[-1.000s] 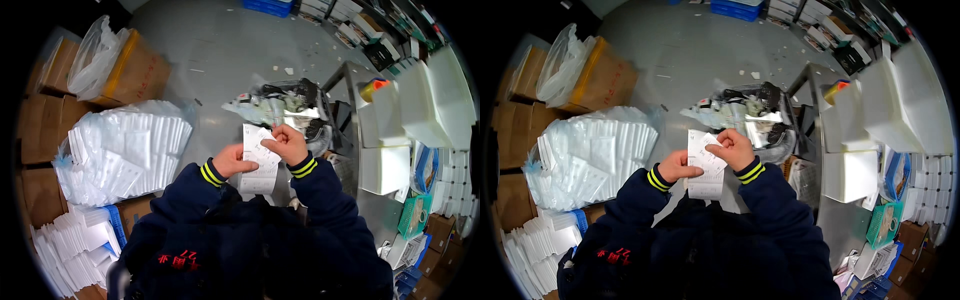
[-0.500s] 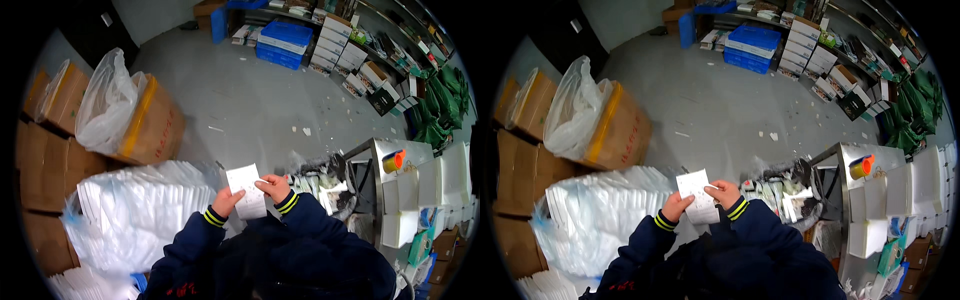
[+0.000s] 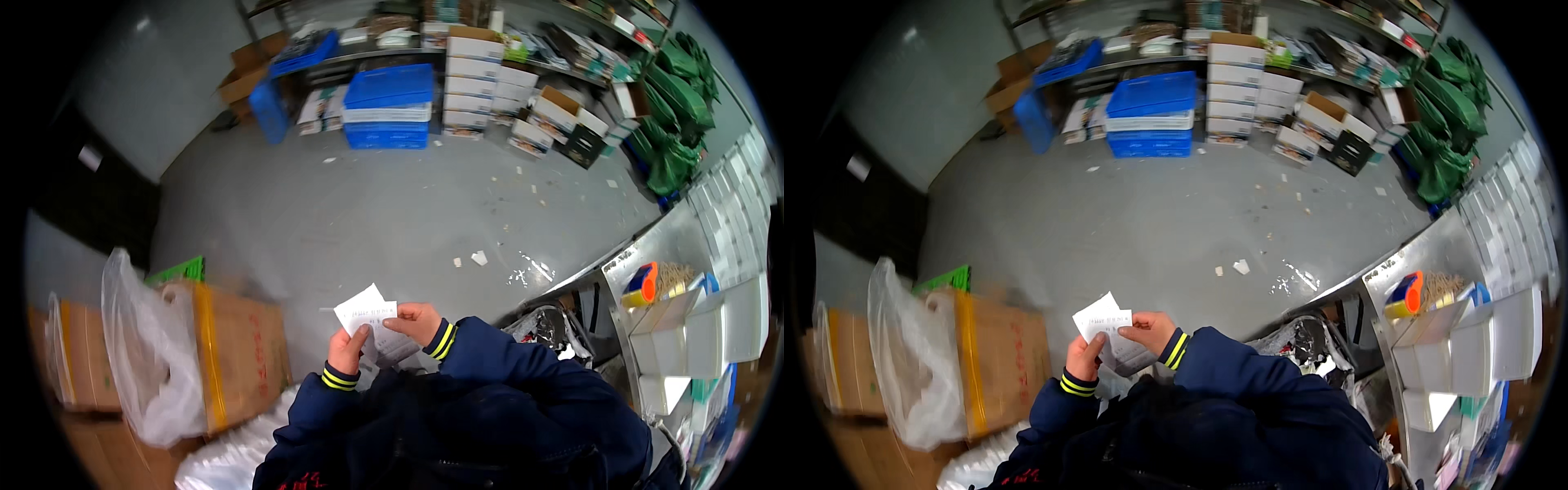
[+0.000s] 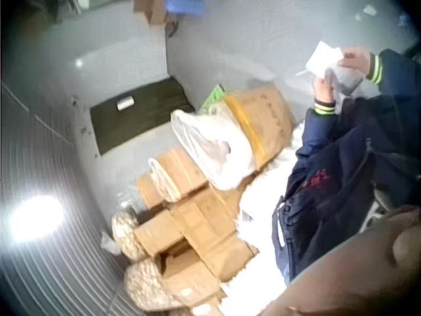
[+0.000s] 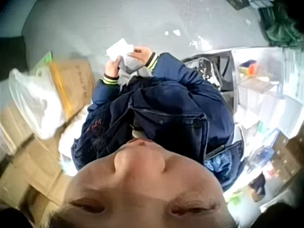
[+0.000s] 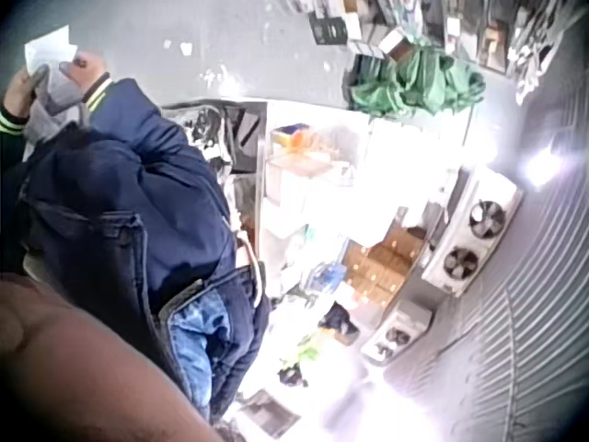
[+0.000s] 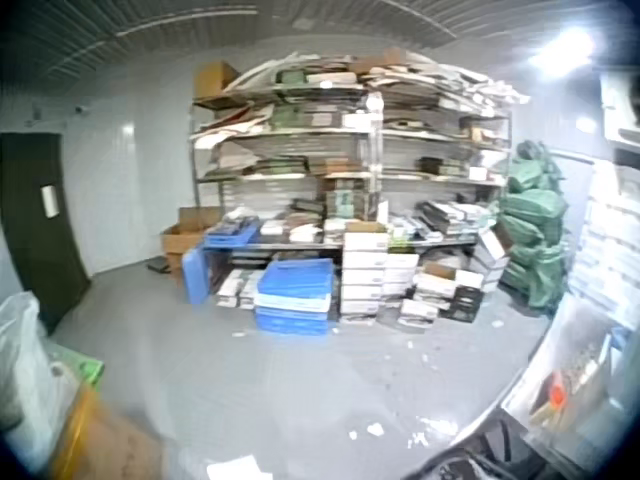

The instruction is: The person assembles flat-packed cardboard boxes on a metal worktable. They fold the panels into shape and seal the seams with a handheld tape dispenser. The person repeats this process for several boxes, stacking the finished units on the table.

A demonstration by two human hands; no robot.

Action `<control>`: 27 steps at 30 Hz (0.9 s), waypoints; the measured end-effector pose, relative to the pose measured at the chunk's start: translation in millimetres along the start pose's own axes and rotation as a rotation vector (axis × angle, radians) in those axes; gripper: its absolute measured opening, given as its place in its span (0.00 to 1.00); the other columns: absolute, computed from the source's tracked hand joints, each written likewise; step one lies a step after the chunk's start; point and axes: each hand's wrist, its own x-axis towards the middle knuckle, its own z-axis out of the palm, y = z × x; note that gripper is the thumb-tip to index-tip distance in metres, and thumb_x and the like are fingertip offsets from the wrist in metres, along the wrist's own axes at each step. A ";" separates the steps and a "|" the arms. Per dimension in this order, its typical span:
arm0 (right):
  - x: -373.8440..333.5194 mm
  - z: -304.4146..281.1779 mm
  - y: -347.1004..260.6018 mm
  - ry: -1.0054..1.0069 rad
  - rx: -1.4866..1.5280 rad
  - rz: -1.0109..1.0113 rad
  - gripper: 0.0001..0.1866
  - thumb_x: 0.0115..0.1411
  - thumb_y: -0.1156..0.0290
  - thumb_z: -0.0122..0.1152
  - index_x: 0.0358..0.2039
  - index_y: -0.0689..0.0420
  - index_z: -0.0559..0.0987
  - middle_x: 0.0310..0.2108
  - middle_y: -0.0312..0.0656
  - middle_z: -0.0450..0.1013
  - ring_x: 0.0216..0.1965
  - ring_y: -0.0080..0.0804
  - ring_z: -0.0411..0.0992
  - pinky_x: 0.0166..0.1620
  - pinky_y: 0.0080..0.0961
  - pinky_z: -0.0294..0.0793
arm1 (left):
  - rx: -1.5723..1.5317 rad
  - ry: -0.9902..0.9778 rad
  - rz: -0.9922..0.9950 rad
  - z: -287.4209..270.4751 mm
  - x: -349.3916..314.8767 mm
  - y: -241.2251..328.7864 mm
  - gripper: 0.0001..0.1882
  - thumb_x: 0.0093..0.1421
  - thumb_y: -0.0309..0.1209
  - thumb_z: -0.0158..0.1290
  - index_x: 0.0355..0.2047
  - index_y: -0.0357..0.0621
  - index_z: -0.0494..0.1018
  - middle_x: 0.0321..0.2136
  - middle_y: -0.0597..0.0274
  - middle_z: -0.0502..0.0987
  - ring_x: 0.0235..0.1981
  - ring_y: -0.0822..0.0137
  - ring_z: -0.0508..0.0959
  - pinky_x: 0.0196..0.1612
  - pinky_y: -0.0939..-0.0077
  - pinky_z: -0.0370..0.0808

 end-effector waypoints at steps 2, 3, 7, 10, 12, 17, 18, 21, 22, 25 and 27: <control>33.1 -31.4 -18.9 0.121 0.018 -0.011 0.11 0.55 0.70 0.59 0.36 0.64 0.76 0.29 0.35 0.75 0.31 0.15 0.69 0.36 0.16 0.70 | 0.030 -0.140 -0.045 7.5 65.5 10.8 0.13 0.59 0.30 0.48 0.43 0.39 0.70 0.32 0.66 0.74 0.27 0.77 0.71 0.27 0.84 0.67; 45.8 -47.8 -21.5 0.176 0.067 -0.036 0.11 0.55 0.70 0.59 0.35 0.64 0.76 0.29 0.36 0.75 0.30 0.16 0.69 0.35 0.17 0.70 | 0.035 -0.211 -0.066 13.0 94.1 17.9 0.13 0.59 0.30 0.47 0.43 0.39 0.69 0.33 0.65 0.74 0.27 0.77 0.72 0.28 0.83 0.68; 67.6 -111.8 -39.1 0.443 0.156 -0.088 0.09 0.56 0.71 0.57 0.33 0.64 0.76 0.28 0.36 0.75 0.29 0.19 0.71 0.34 0.19 0.71 | -0.069 -0.428 -0.101 69.7 193.0 43.7 0.13 0.59 0.28 0.46 0.44 0.37 0.68 0.39 0.58 0.74 0.35 0.69 0.75 0.37 0.77 0.73; 65.7 -162.6 -59.0 0.641 0.253 -0.185 0.09 0.57 0.70 0.56 0.34 0.64 0.76 0.28 0.35 0.74 0.29 0.18 0.70 0.34 0.18 0.70 | -0.024 -0.597 -0.107 137.3 257.4 66.4 0.13 0.59 0.28 0.47 0.43 0.35 0.68 0.35 0.61 0.74 0.33 0.72 0.74 0.34 0.80 0.71; 65.0 -199.2 -51.2 0.778 0.235 -0.219 0.10 0.57 0.71 0.55 0.35 0.65 0.76 0.29 0.35 0.74 0.30 0.17 0.70 0.35 0.18 0.70 | 0.052 -0.716 -0.127 177.7 294.8 69.2 0.12 0.59 0.29 0.49 0.41 0.37 0.70 0.32 0.66 0.75 0.29 0.78 0.71 0.30 0.84 0.67; 46.4 -301.2 -73.4 0.988 0.343 -0.332 0.13 0.58 0.72 0.54 0.41 0.66 0.75 0.34 0.39 0.75 0.35 0.20 0.70 0.40 0.20 0.70 | 0.181 -0.985 -0.129 307.5 369.7 68.4 0.13 0.59 0.30 0.48 0.42 0.35 0.69 0.32 0.65 0.74 0.30 0.77 0.72 0.30 0.84 0.68; 46.0 -325.4 -73.2 1.030 0.352 -0.352 0.13 0.58 0.72 0.54 0.41 0.66 0.75 0.34 0.39 0.75 0.36 0.20 0.70 0.41 0.20 0.70 | 0.144 -0.982 -0.187 332.5 383.6 65.3 0.13 0.60 0.30 0.48 0.43 0.35 0.67 0.33 0.63 0.74 0.31 0.76 0.73 0.30 0.84 0.69; 41.4 -403.0 -89.6 1.113 0.365 -0.385 0.13 0.57 0.72 0.54 0.42 0.66 0.75 0.36 0.39 0.74 0.37 0.20 0.70 0.43 0.20 0.69 | 0.107 -0.988 -0.320 392.5 423.3 59.5 0.17 0.61 0.33 0.45 0.47 0.36 0.62 0.35 0.55 0.73 0.33 0.69 0.76 0.30 0.81 0.73; 37.7 -429.5 -101.9 1.147 0.357 -0.375 0.14 0.57 0.72 0.55 0.42 0.66 0.75 0.36 0.39 0.74 0.37 0.20 0.70 0.43 0.20 0.69 | 0.159 -0.981 -0.336 407.3 441.6 62.8 0.16 0.62 0.34 0.44 0.46 0.36 0.62 0.35 0.54 0.74 0.32 0.68 0.76 0.29 0.81 0.73; 28.2 -507.2 -134.7 1.217 0.408 -0.466 0.14 0.57 0.72 0.55 0.41 0.67 0.75 0.36 0.39 0.75 0.36 0.19 0.69 0.42 0.19 0.69 | 0.309 -0.859 -0.411 446.5 499.2 68.4 0.15 0.62 0.37 0.43 0.44 0.40 0.62 0.33 0.50 0.74 0.27 0.65 0.77 0.27 0.80 0.74; 13.6 -557.2 -147.7 1.325 0.350 -0.429 0.13 0.57 0.72 0.56 0.40 0.67 0.75 0.35 0.38 0.75 0.35 0.19 0.70 0.40 0.17 0.69 | 0.338 -0.841 -0.465 461.2 539.7 57.8 0.14 0.61 0.38 0.45 0.42 0.42 0.63 0.30 0.51 0.75 0.25 0.65 0.77 0.27 0.80 0.73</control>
